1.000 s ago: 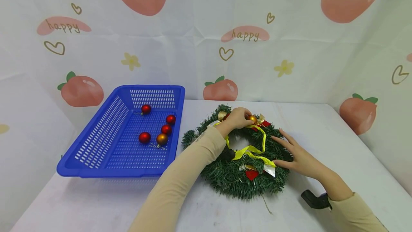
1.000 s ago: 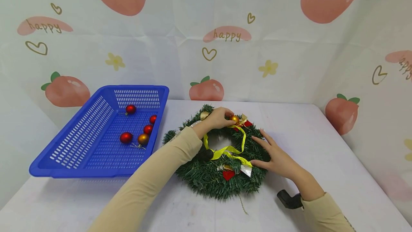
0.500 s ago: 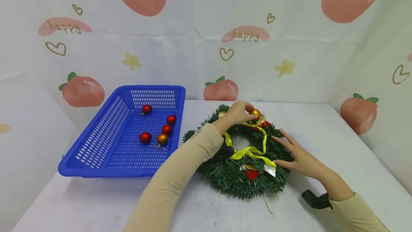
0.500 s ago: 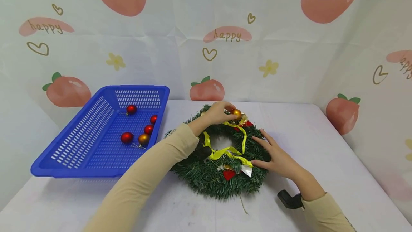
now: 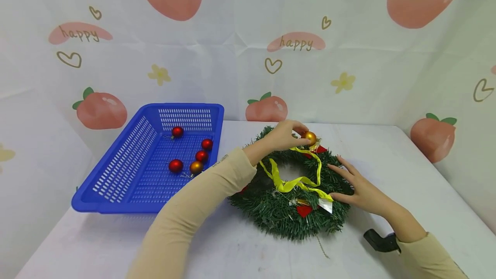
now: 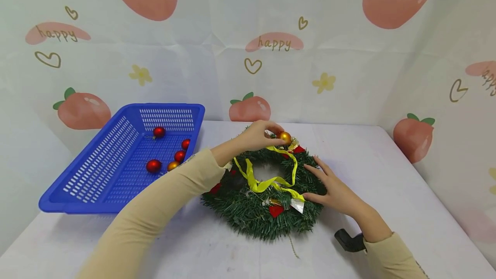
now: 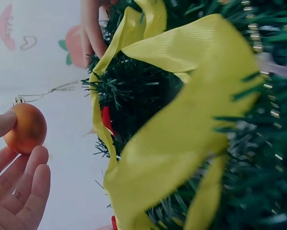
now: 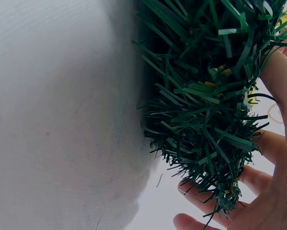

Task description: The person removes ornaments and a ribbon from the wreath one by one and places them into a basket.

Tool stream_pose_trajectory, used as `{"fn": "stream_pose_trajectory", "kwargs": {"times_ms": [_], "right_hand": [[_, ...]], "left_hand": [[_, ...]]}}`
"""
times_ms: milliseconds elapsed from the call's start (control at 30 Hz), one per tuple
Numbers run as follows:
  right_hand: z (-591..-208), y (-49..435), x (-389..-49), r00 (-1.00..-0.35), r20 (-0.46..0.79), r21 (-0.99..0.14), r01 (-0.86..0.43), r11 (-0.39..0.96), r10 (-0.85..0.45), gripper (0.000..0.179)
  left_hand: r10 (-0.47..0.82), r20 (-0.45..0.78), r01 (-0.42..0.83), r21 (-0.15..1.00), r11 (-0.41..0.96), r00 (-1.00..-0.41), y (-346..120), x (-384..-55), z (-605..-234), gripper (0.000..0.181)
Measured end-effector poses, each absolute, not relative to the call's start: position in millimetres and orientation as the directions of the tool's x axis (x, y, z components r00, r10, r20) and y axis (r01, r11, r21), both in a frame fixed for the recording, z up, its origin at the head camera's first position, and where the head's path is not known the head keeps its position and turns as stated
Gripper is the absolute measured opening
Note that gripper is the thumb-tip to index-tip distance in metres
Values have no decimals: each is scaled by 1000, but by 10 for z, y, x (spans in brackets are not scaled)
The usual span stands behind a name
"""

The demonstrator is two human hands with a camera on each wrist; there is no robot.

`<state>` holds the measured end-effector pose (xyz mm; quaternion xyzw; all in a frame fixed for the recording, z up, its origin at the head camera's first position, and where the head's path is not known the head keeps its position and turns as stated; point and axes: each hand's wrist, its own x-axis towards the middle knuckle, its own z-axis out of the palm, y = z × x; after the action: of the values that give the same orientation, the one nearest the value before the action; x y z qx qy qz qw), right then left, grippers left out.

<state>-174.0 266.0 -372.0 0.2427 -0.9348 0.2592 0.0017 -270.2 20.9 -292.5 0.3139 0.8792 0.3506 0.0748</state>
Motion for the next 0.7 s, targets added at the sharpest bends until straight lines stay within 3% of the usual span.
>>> {"fn": "stream_pose_trajectory", "kwargs": {"times_ms": [700], "right_hand": [[-3715, 2654, -1731, -883, 122, -488, -451, 747, -453, 73]], "left_hand": [[578, 129, 469, 735, 490, -805, -363, -2411, -2882, 35]]}}
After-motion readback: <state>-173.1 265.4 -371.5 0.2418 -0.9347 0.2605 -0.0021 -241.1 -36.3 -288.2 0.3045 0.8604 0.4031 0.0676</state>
